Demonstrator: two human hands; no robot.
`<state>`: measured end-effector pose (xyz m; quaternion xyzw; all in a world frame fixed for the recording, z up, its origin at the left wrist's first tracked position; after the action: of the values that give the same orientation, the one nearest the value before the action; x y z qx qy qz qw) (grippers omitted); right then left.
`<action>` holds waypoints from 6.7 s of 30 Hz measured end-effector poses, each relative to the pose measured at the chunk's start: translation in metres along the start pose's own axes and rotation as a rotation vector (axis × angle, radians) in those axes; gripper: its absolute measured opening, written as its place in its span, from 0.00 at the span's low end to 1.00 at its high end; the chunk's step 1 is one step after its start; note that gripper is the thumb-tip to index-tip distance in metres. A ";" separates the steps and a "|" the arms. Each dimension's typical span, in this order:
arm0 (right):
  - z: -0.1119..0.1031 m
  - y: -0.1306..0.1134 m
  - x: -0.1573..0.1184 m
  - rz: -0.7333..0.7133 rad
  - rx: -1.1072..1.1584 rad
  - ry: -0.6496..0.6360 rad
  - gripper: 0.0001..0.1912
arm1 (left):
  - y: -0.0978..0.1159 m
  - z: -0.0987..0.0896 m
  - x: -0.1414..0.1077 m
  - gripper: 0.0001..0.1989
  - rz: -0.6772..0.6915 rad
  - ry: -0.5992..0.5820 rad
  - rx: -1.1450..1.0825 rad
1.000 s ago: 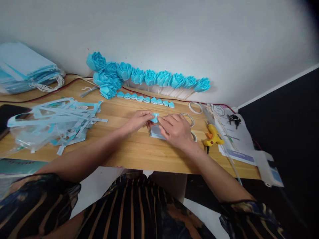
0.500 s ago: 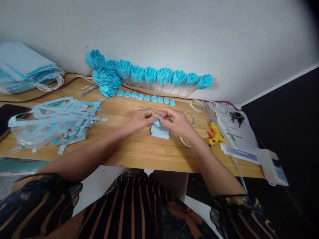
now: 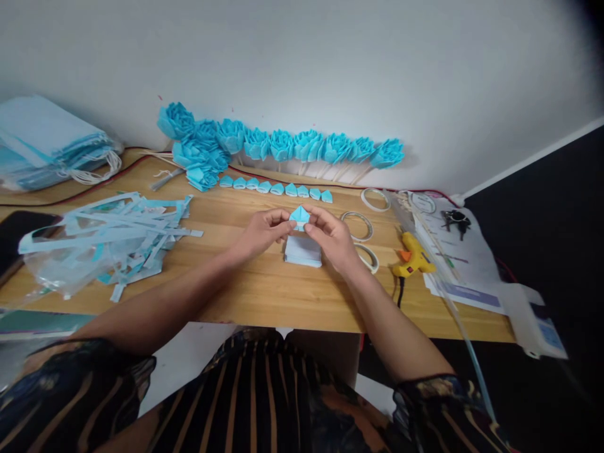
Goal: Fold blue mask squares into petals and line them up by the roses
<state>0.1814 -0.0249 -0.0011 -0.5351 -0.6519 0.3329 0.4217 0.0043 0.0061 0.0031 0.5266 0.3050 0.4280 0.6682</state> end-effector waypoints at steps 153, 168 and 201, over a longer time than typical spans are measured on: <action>-0.014 -0.005 -0.008 -0.203 -0.313 0.125 0.18 | -0.007 0.000 0.000 0.14 -0.118 -0.025 0.077; -0.002 0.003 -0.004 -0.065 -0.110 -0.067 0.24 | -0.009 0.003 -0.004 0.14 -0.048 -0.108 0.204; -0.002 0.005 -0.005 -0.014 -0.008 0.018 0.19 | -0.012 0.005 -0.004 0.14 -0.011 -0.096 0.210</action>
<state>0.1852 -0.0286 -0.0056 -0.5352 -0.6530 0.3228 0.4277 0.0102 -0.0006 -0.0070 0.6121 0.3187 0.3640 0.6255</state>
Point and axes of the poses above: each hand's wrist, its own x-axis towards the middle knuckle, its own z-axis out of the palm, y = z × x, the point moved 1 cm from there along x, towards the middle knuckle, and after that the axes turned 14 degrees about -x, right-handed, at the moved point
